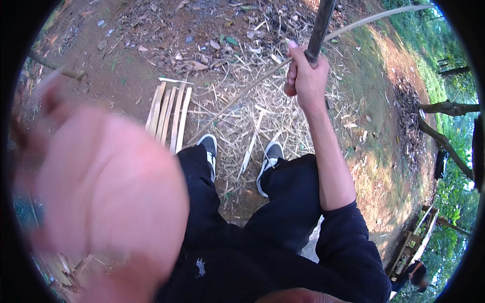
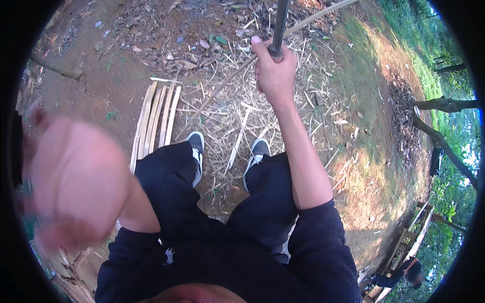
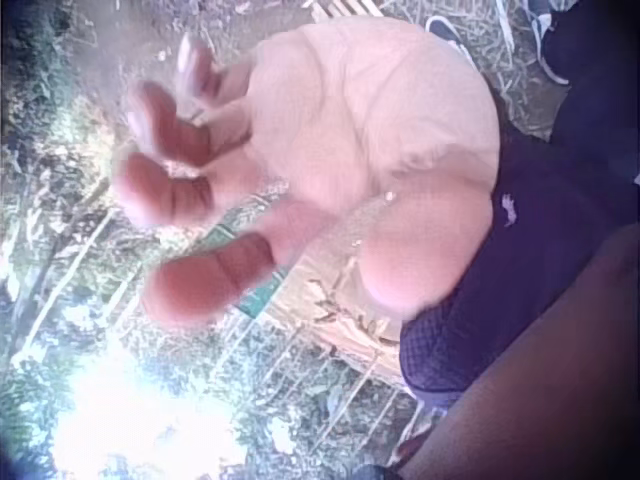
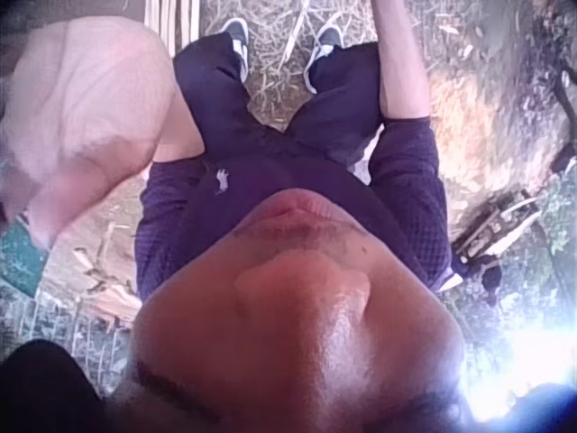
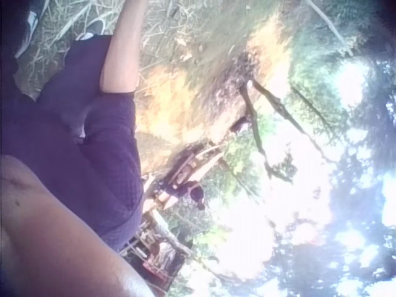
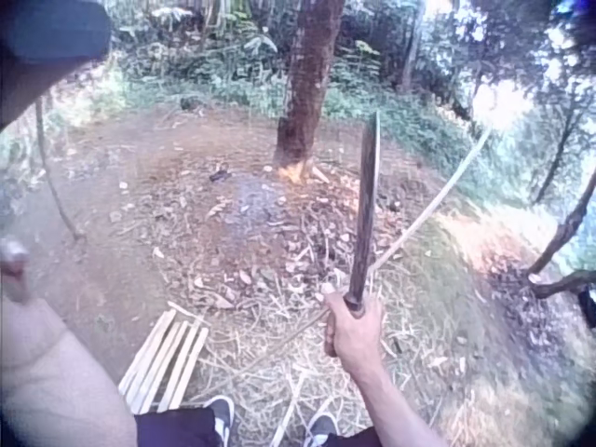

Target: The person strips thin layers from a bamboo stick using a large blade, then sets the stick down onto a stack of similar pieces.

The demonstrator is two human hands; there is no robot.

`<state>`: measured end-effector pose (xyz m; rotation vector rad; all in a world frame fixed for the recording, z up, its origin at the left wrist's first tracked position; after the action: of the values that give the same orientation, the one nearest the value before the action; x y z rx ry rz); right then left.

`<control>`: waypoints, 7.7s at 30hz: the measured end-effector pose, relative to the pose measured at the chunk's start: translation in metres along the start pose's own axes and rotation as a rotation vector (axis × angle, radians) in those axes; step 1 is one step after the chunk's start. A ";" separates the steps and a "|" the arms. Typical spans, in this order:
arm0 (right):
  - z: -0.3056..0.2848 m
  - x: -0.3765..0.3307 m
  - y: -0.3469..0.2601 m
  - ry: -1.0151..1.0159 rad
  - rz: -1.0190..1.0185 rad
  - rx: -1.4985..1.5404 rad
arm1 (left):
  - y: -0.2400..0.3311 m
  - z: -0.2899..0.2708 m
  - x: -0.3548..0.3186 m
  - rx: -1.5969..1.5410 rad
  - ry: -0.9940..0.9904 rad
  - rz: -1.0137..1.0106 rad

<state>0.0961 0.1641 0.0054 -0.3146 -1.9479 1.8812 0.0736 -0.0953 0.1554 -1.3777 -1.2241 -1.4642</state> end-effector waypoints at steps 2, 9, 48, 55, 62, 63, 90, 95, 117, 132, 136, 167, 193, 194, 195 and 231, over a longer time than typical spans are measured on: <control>-0.008 0.001 0.003 0.017 -0.014 0.008 | -0.027 0.029 -0.032 0.040 -0.184 -0.252; -0.001 0.006 0.010 -0.002 -0.054 0.230 | -0.077 0.084 -0.112 0.005 -1.198 -1.080; -0.019 0.016 0.004 0.009 -0.051 -1.156 | -0.101 0.069 -0.099 0.293 -0.863 -0.894; -0.046 0.020 0.011 0.105 -0.006 -0.960 | -0.103 0.065 -0.101 0.294 -0.862 -0.938; 0.019 0.009 0.004 -0.078 -0.278 -1.073 | -0.097 0.067 -0.096 0.217 -0.819 -1.019; 0.021 0.009 0.004 -0.069 -0.280 -1.074 | -0.096 0.065 -0.095 0.207 -0.800 -1.039; 0.039 0.015 0.006 -0.085 -0.224 -1.120 | -0.102 0.047 -0.099 0.171 -0.728 -1.066; 0.018 0.028 0.004 -0.020 -0.017 -1.016 | -0.104 0.031 -0.099 0.191 -0.746 -1.082; 0.011 0.028 0.006 0.016 -0.054 -1.080 | -0.106 0.019 -0.102 0.211 -0.763 -1.111; 0.018 0.022 0.013 -0.121 -0.186 -1.148 | -0.110 0.021 -0.110 0.282 -0.853 -1.133; -0.006 0.035 0.021 0.003 -0.022 -1.109 | -0.106 0.014 -0.098 0.293 -0.919 -1.223; -0.042 0.032 0.036 0.046 0.052 -1.089 | -0.119 -0.006 -0.112 0.336 -1.064 -1.325; -0.091 0.033 0.044 0.339 0.077 -1.019 | -0.136 -0.005 -0.147 0.069 -0.931 -1.182; -0.079 0.031 0.041 0.284 0.073 -1.000 | -0.136 -0.005 -0.144 0.057 -0.928 -1.197; -0.068 0.031 0.040 0.208 0.036 -0.947 | -0.137 -0.003 -0.142 0.044 -0.925 -1.212; -0.021 0.025 0.025 -0.086 -0.231 -1.344 | -0.127 0.035 -0.123 0.050 -1.089 -1.177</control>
<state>0.0801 0.1959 -0.0158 -0.3314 -2.8458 0.2096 -0.0247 -0.0399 0.0148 -1.4956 -3.1063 -1.2407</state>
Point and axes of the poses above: each hand's wrist, its own x-axis towards the middle knuckle, its own z-axis out of the palm, y = z × x, the point moved 1 cm from there along x, towards the middle knuckle, and after that the axes turned 15 degrees about -y, right-handed, at the moved point
